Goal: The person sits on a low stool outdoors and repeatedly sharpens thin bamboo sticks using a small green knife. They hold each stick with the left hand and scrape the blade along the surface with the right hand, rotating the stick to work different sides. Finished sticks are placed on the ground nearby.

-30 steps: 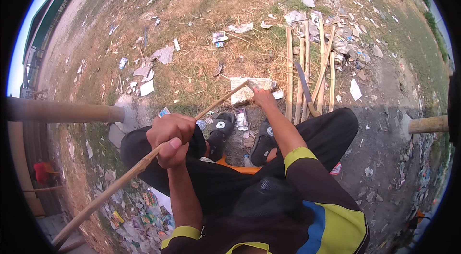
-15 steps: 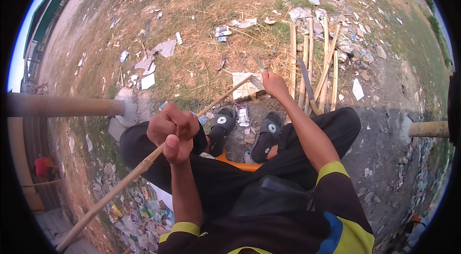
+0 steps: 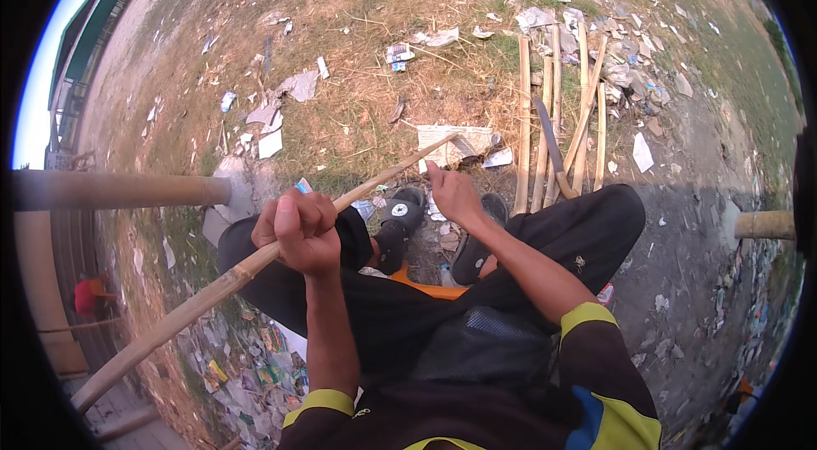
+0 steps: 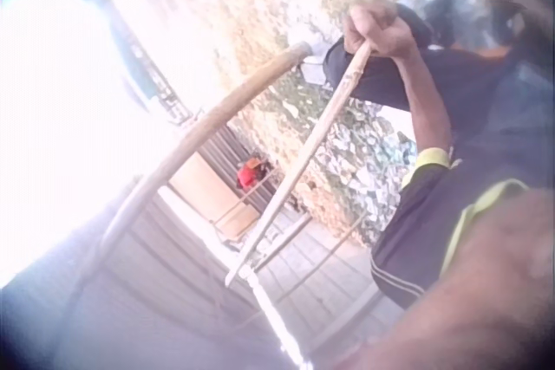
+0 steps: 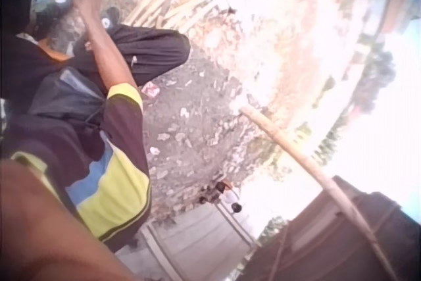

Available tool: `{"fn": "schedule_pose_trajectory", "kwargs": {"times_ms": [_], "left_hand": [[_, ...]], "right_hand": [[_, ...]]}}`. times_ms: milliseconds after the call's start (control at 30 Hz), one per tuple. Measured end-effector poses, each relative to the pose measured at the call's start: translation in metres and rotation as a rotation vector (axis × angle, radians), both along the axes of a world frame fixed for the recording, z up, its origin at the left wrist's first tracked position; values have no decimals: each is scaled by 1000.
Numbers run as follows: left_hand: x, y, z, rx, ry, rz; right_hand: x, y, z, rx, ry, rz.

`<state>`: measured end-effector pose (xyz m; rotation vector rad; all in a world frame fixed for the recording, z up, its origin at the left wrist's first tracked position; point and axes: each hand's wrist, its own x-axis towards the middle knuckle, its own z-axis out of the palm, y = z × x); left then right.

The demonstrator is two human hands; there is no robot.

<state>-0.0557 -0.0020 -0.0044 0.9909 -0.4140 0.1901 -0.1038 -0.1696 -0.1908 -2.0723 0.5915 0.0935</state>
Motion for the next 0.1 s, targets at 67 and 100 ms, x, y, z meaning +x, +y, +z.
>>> {"fn": "schedule_pose_trajectory", "kwargs": {"times_ms": [67,100], "left_hand": [[0,-4,1,62,-59,-19],[-2,-5,1,96,-88,-26]], "right_hand": [[6,-10,-8,-30,48,-6],[5,-12,-4,-28,54,4]]}}
